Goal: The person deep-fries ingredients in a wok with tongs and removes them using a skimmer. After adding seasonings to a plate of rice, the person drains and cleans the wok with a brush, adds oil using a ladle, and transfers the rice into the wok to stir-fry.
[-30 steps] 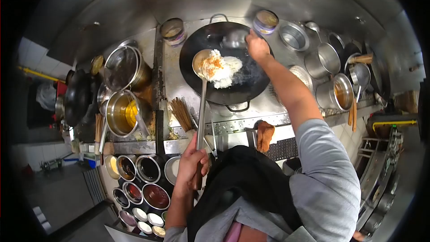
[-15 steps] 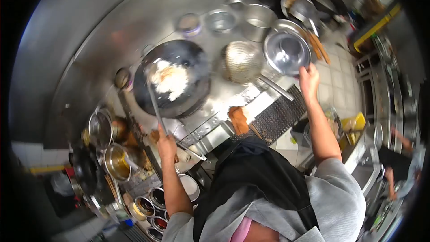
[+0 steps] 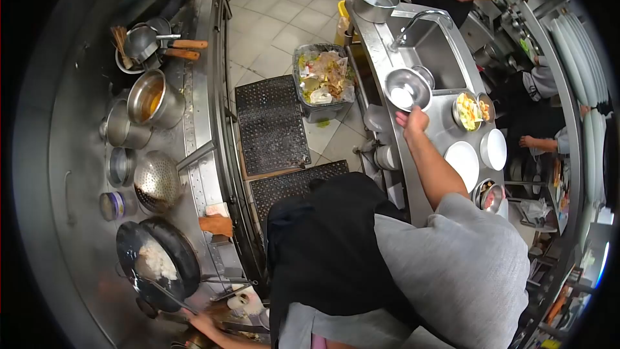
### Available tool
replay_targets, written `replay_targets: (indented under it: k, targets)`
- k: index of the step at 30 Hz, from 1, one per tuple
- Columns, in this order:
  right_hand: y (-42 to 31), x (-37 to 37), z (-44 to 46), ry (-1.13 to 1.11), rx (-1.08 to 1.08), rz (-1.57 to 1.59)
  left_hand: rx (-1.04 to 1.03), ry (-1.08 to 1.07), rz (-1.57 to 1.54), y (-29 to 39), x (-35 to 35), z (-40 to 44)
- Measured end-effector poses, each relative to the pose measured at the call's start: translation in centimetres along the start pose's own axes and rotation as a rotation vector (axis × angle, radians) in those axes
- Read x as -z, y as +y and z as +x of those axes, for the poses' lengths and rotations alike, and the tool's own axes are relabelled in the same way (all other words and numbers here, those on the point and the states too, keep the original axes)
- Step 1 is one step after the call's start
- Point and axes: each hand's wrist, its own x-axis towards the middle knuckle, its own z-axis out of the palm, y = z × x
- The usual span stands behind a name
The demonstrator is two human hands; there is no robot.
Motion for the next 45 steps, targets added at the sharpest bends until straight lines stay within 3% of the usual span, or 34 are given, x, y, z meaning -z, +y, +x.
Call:
replay_targets:
  k: [2, 3, 4, 5, 6, 7, 8, 9, 10, 11, 13, 15, 19, 20, 21, 22, 23, 24, 25, 27, 30, 33, 35, 37, 39, 40, 43, 45]
  targets:
    - [2.1, 3.8, 5.1, 0.065, -0.078, 0.127, 0.161, 0.099, -0.247, 6.4, 1.6, -1.5]
    - [5.3, 6.5, 10.4, -0.041, -0.094, 0.100, 0.207, 0.116, -0.327, 5.5, 0.4, -1.4]
    - [6.1, 7.3, 10.5, -0.080, -0.041, 0.034, 0.252, 0.138, -0.408, 4.6, -0.7, -1.4]
    - [6.2, 7.1, 10.1, -0.160, -0.143, 0.124, 0.296, 0.163, -0.489, 3.7, -1.8, -1.7]
    - [6.3, 7.0, 10.1, -0.231, -0.251, 0.204, 0.466, 0.072, -0.633, 12.2, 1.0, -4.8]
    - [5.4, 5.1, 7.2, -0.224, -0.289, 0.178, 0.493, -0.034, -0.625, 10.1, 1.3, -5.9]
    - [4.0, 1.5, 2.0, -0.129, -0.324, 0.084, 0.271, -0.036, -0.541, 4.7, -0.1, -5.8]
    - [4.9, -1.3, -0.2, -0.288, -0.299, -0.073, 0.318, 0.027, -0.321, 6.7, 1.5, -7.6]
    - [5.8, -3.1, -2.2, -0.420, -0.259, -0.203, 0.194, 0.166, -0.065, 6.8, 1.5, -9.0]
    - [6.0, -4.3, -4.3, -0.528, -0.210, -0.322, 0.305, 0.128, 0.053, 11.3, 3.6, -10.5]
    - [6.8, -10.1, -11.1, -0.724, -0.190, -0.443, 0.409, 0.112, 0.024, 14.5, 4.7, -12.8]
    - [8.4, -14.3, -19.4, -0.953, -0.049, -0.575, 0.383, 0.078, -0.094, 12.9, 3.6, -14.0]
    - [14.6, -21.3, -38.1, -1.587, 0.039, -0.640, 0.405, -0.012, -0.034, 8.1, 0.2, -7.2]
    - [16.9, -22.0, -42.7, -1.737, 0.046, -0.676, 0.414, 0.050, -0.105, 7.6, 0.3, -6.0]
    - [21.5, -23.0, -45.5, -1.925, 0.416, -0.628, 0.424, 0.106, -0.173, 7.6, 0.2, -5.2]
    - [20.0, -22.2, -52.3, -2.031, 0.332, -0.742, 0.433, 0.159, -0.238, 7.7, 0.1, -4.6]
    - [20.9, -21.6, -57.0, -2.150, 0.636, -0.733, 0.468, 0.167, -0.192, 7.9, 0.1, -3.7]
    - [21.0, -20.6, -61.8, -2.186, 0.668, -0.790, 0.500, 0.172, -0.144, 8.2, 0.1, -2.9]
    - [22.0, -20.0, -65.4, -2.297, 0.859, -0.606, 0.530, 0.179, -0.098, 8.2, 0.3, -2.3]
    - [27.1, -19.1, -70.5, -2.274, 1.316, -0.427, 0.472, 0.119, -0.085, 6.5, -0.4, -2.6]
    - [30.9, -19.1, -74.3, -2.361, 1.461, -0.749, 0.379, 0.046, -0.013, 5.4, 1.9, -6.8]
    - [30.6, -20.7, -75.4, -2.421, 1.392, -0.997, 0.417, -0.009, 0.052, 8.5, 7.4, -11.4]
    - [30.7, -20.7, -74.7, -2.419, 1.473, -1.002, 0.456, 0.011, 0.069, 10.7, 9.3, -13.4]
    - [29.9, -22.2, -74.0, -2.381, 1.577, -0.997, 0.454, 0.036, -0.180, 12.0, 12.0, -15.9]
    - [27.5, -23.0, -72.0, -2.375, 1.580, -0.747, 0.477, -0.047, -0.270, 14.6, 16.4, -18.4]
    - [23.8, -22.9, -70.8, -2.390, 1.567, -0.618, 0.372, -0.027, -0.229, 14.6, 17.4, -20.0]
    - [19.9, -22.9, -70.0, -2.447, 1.496, -0.447, 0.549, -0.312, -0.218, 17.4, 21.4, -21.1]
    - [21.2, -22.7, -70.1, -2.476, 1.449, -0.450, 0.279, -0.223, -0.118, 15.7, 17.3, -19.8]
